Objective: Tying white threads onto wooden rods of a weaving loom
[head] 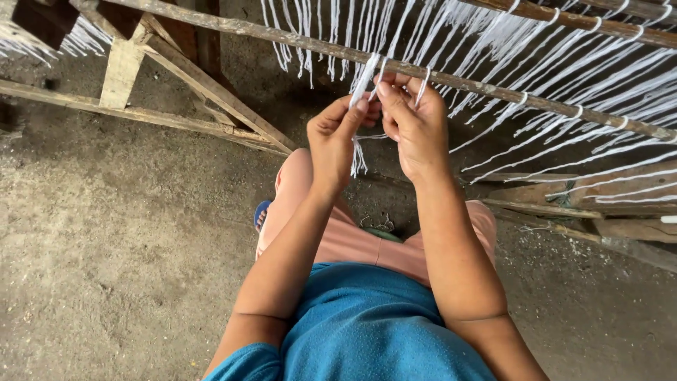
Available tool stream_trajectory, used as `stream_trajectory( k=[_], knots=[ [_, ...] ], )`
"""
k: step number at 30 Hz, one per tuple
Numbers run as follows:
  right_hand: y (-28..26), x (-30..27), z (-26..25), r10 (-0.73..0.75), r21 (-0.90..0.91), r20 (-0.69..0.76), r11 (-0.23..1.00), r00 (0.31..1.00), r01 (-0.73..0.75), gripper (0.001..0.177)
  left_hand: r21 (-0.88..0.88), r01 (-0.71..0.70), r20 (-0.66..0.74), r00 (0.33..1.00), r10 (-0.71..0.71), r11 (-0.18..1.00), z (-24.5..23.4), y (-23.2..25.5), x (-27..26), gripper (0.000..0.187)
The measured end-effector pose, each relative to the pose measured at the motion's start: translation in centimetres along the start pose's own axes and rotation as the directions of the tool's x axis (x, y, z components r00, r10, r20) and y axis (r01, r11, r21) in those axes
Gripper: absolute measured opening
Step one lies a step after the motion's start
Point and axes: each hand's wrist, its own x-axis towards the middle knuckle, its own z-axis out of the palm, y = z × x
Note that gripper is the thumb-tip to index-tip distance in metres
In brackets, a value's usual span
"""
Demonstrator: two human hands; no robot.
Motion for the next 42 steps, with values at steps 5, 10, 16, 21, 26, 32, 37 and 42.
stream_trajectory(
  k=[5, 10, 16, 21, 26, 32, 37, 42],
  knots=[
    [-2.0, -0.8, -1.8, -0.009, 0.135, 0.082, 0.991, 0.997, -0.002, 0.001, 0.001, -0.017, 0.118, 0.993, 0.017, 1.0, -1.0, 0.9, 0.1, 0.023],
    [-1.7, -1.4, -3.0, 0.128, 0.133, 0.054, 0.982, 0.99, -0.134, 0.043, 0.015, -0.009, 0.068, 0.998, 0.008, 1.0, -0.2, -0.1, 0.1, 0.02],
    [-1.8, -1.5, -4.0, 0.127, 0.153, 0.015, 0.98, 0.992, -0.128, 0.057, 0.013, -0.034, 0.065, 0.997, 0.033, 0.999, -0.6, 0.0, 0.2, 0.02],
    [0.6, -1.0, -3.3, 0.113, -0.032, -0.01, 0.993, 0.994, -0.113, 0.068, 0.068, -0.065, 0.084, 0.995, 0.059, 0.996, -1.1, -0.7, 0.2, 0.017],
    [10.8, -2.5, -6.7, -0.019, -0.365, -0.079, 0.931, 0.997, -0.011, 0.061, 0.148, -0.136, 0.109, 0.987, 0.12, 0.98, -1.4, -0.3, 0.1, 0.017],
    [16.9, -5.6, -11.6, 0.22, -0.457, 0.06, 0.873, 0.974, -0.169, 0.041, 0.163, -0.209, 0.105, 0.975, 0.194, 0.964, -1.1, 0.8, 0.2, 0.021],
    [14.7, -7.5, -11.2, 0.822, -0.821, 0.236, 0.454, 0.518, -0.346, 0.025, 0.174, -0.22, 0.103, 0.974, 0.204, 0.96, -1.0, 1.0, 0.3, 0.018],
    [4.7, -2.7, -1.7, 0.112, -0.55, 0.182, 0.835, 0.977, 0.007, 0.017, 0.259, -0.267, 0.108, 0.963, 0.247, 0.928, -1.1, 1.2, 0.1, 0.014]
  ],
)
